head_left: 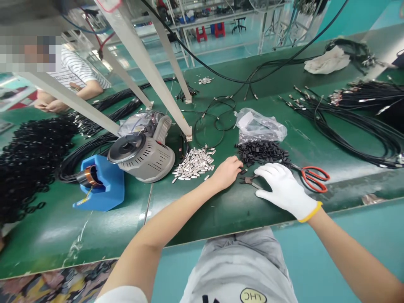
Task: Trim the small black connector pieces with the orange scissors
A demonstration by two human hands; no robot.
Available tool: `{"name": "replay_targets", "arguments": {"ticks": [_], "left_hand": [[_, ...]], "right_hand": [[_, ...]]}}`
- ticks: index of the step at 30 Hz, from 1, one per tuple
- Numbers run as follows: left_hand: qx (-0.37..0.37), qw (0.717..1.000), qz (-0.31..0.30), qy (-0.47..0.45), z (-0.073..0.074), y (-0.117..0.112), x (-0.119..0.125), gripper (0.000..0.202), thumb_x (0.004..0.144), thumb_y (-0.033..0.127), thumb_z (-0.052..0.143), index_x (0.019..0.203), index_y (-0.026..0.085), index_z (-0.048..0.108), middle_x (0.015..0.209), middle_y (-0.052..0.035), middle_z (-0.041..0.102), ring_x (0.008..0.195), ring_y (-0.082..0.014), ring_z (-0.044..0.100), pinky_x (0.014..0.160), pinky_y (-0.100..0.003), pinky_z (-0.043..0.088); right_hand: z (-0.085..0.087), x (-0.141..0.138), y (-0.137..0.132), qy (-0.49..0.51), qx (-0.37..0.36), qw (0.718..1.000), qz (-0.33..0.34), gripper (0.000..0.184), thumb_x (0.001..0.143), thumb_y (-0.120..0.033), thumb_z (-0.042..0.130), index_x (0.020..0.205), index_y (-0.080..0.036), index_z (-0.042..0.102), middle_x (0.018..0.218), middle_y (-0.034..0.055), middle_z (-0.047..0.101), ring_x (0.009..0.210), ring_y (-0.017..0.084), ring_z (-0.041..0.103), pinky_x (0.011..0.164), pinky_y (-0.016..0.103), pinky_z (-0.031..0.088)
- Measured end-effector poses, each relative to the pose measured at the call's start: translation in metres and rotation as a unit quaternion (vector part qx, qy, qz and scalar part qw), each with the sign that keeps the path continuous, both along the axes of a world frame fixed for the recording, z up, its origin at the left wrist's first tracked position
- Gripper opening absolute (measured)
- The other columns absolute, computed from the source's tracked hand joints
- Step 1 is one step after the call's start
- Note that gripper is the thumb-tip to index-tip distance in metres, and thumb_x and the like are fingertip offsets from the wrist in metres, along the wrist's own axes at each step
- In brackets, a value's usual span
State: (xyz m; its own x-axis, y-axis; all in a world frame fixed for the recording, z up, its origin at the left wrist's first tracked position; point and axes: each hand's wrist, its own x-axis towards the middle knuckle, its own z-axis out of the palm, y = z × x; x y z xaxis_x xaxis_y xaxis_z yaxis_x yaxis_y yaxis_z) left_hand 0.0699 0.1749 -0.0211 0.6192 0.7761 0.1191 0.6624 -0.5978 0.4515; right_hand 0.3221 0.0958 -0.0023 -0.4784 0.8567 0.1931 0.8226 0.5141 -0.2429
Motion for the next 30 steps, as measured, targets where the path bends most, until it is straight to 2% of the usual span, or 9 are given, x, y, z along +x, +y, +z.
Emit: {"name": "replay_targets", "arguments": {"ticks": [5,9,11,13,16,19,21,25,30], "left_hand": [[0.045,0.998,0.01,0.045,0.002,-0.005,0.014,0.014,0.096,0.029,0.062,0.1,0.019,0.07,0.109,-0.0099,0.065,0.109,-0.0277,0.057,0.093,-0.045,0.05],[0.007,0.999,0.041,0.016,0.004,-0.006,0.026,0.001,0.09,0.019,0.067,0.09,0.019,0.066,0.103,-0.0085,0.066,0.105,-0.0264,0.057,0.09,-0.043,0.05],[-0.001,0.998,0.051,-0.038,0.007,-0.005,0.022,0.004,0.089,0.017,0.067,0.088,0.019,0.064,0.101,-0.0076,0.066,0.104,-0.0251,0.057,0.092,-0.042,0.05],[-0.015,0.992,0.074,-0.105,0.011,-0.008,0.009,0.003,0.09,0.018,0.065,0.091,0.019,0.062,0.099,-0.0061,0.067,0.102,-0.0231,0.059,0.092,-0.04,0.05],[-0.064,0.971,0.144,-0.177,0.012,-0.026,-0.03,0.007,0.094,0.025,0.062,0.1,0.022,0.062,0.096,-0.0035,0.069,0.09,-0.0195,0.063,0.086,-0.036,0.052],[-0.051,0.957,0.228,-0.174,0.003,-0.061,-0.075,0.006,0.096,0.027,0.058,0.1,0.024,0.061,0.096,-0.0032,0.068,0.089,-0.0196,0.065,0.088,-0.038,0.054],[-0.025,0.956,0.243,-0.161,-0.005,-0.085,-0.096,0.006,0.096,0.022,0.057,0.101,0.024,0.059,0.107,-0.0052,0.069,0.101,-0.0216,0.065,0.094,-0.041,0.055],[0.017,0.973,0.195,-0.119,-0.017,-0.109,-0.108,0.01,0.095,0.014,0.055,0.101,0.022,0.056,0.128,-0.01,0.064,0.126,-0.0242,0.059,0.109,-0.048,0.051],[0.042,0.981,0.173,-0.075,-0.012,-0.103,-0.101,0.012,0.095,0.01,0.052,0.099,0.021,0.053,0.124,-0.0123,0.065,0.124,-0.0265,0.059,0.107,-0.052,0.052]], "right_hand": [[0.0,0.004,-0.01,-0.027,0.011,0.999,-0.023,0.06,0.088,-0.049,0.068,0.141,-0.025,0.056,0.149,0.0119,0.056,0.137,0.036,0.047,0.116,0.057,0.032],[0.002,0.008,-0.005,-0.037,0.008,0.999,-0.017,0.061,0.086,-0.051,0.069,0.14,-0.024,0.057,0.147,0.0138,0.057,0.135,0.037,0.048,0.113,0.055,0.035],[0.005,0.009,0.001,-0.04,-0.002,0.999,0.002,0.063,0.085,-0.053,0.069,0.14,-0.024,0.057,0.143,0.0135,0.06,0.131,0.035,0.052,0.111,0.053,0.036],[0.008,0.01,0.007,-0.044,-0.005,0.999,0.009,0.065,0.084,-0.053,0.069,0.141,-0.023,0.057,0.138,0.014,0.061,0.126,0.034,0.054,0.109,0.051,0.038],[0.011,0.009,0.012,-0.054,-0.008,0.998,0.015,0.065,0.083,-0.052,0.069,0.14,-0.022,0.058,0.13,0.0144,0.064,0.12,0.034,0.057,0.104,0.048,0.041],[0.014,0.006,0.013,-0.068,-0.014,0.997,0.027,0.062,0.084,-0.049,0.067,0.139,-0.022,0.059,0.124,0.0131,0.065,0.113,0.032,0.06,0.099,0.044,0.042],[0.015,0.003,0.014,-0.081,-0.011,0.996,0.038,0.06,0.084,-0.046,0.066,0.138,-0.021,0.059,0.121,0.0126,0.066,0.109,0.03,0.061,0.096,0.042,0.043],[0.019,-0.003,0.02,-0.113,0.007,0.991,0.076,0.052,0.084,-0.04,0.062,0.133,-0.022,0.063,0.115,0.012,0.068,0.101,0.029,0.062,0.089,0.039,0.041],[0.023,-0.011,0.025,-0.141,0.034,0.984,0.105,0.045,0.084,-0.028,0.055,0.127,-0.021,0.067,0.105,0.0111,0.07,0.092,0.026,0.062,0.082,0.037,0.037]]}}
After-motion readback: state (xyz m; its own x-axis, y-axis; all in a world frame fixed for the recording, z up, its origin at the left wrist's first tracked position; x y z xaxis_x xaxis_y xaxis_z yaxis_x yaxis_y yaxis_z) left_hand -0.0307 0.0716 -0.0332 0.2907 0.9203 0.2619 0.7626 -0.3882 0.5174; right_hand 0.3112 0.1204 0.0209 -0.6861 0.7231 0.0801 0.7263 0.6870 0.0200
